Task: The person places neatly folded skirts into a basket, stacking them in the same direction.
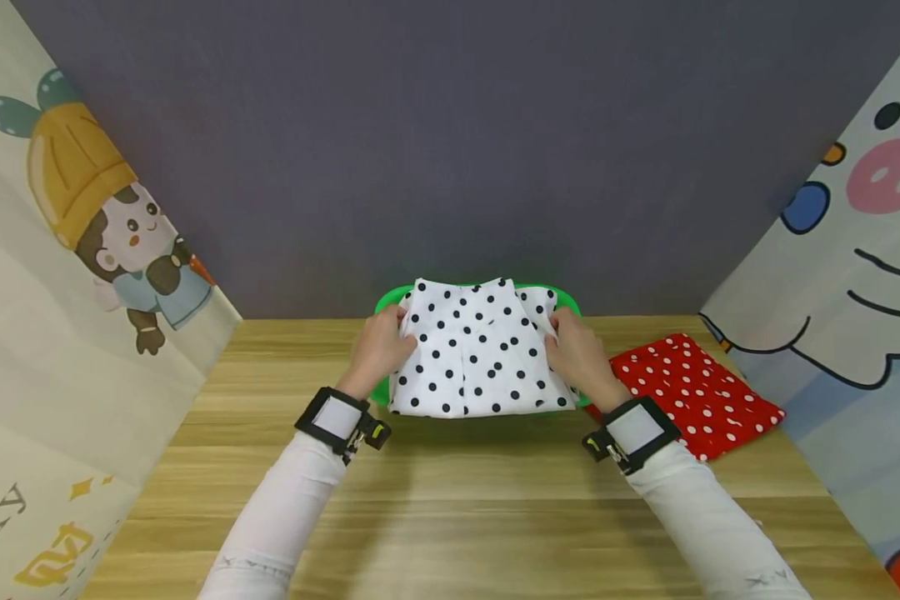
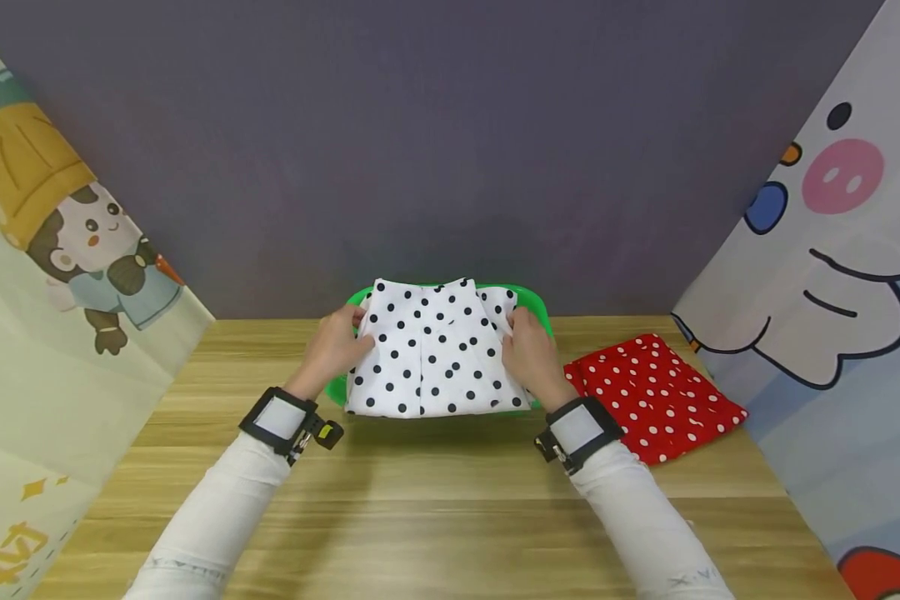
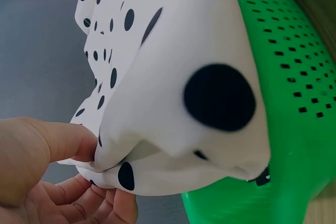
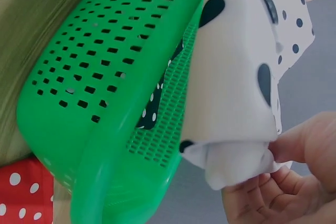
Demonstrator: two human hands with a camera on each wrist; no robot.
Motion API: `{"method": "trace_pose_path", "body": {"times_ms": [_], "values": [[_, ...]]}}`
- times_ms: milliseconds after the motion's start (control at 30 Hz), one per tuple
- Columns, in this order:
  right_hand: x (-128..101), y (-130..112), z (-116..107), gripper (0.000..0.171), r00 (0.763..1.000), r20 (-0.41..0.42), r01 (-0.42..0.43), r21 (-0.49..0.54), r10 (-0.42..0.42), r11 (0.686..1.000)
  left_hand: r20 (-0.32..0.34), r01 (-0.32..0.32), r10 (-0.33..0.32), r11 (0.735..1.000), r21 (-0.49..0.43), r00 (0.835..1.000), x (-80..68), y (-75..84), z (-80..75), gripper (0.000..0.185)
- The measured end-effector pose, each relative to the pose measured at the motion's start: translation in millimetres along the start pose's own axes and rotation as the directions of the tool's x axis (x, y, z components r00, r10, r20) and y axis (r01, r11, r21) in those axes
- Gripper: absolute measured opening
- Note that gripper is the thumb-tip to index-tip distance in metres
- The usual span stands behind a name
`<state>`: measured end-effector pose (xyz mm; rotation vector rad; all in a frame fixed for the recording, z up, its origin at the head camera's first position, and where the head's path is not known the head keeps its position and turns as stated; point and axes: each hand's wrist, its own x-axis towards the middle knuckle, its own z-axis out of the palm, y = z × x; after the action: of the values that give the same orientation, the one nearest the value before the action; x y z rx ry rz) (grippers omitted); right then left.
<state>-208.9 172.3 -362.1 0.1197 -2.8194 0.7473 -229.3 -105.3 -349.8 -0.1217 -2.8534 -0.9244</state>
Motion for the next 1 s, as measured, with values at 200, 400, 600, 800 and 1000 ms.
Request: {"method": "trace_pose_path", "body": {"times_ms": [200, 400, 600, 800, 1000], "values": [[11.6, 2.8, 0.5, 0.023, 1.000, 0.008, -0.001, 0.019, 0.001, 1.000, 0.007, -0.011, 0.011, 1.000, 0.023, 1.000, 12.6, 1.8, 0.2, 0.041], [23.1, 5.2, 1.3, 0.022, 1.000, 0.015, 0.006, 0.026, -0.007, 1.000, 0.014, 0.005, -0.006, 0.998, 0.064, 1.000, 23.2, 5.5, -0.7, 0.043], [32.6, 3.9, 0.5, 0.018, 0.999, 0.042, -0.027, 0.034, 0.026, 0.999, 0.014, 0.023, -0.024, 0.996, 0.087, 1.000, 30.4, 5.8, 1.4, 0.041], [41.0, 4.8, 1.2, 0.016, 0.993, 0.105, -0.049, 0.002, 0.049, 0.999, 0.036, 0.046, -0.050, 0.994, 0.097, 0.998, 37.4, 3.6, 6.9, 0.034], [49.7, 6.6, 2.1, 0.016, 0.980, 0.187, -0.062, -0.057, 0.072, 0.996, 0.073, 0.070, -0.077, 0.993, 0.093, 0.994, 43.1, 0.2, 13.8, 0.025]]}}
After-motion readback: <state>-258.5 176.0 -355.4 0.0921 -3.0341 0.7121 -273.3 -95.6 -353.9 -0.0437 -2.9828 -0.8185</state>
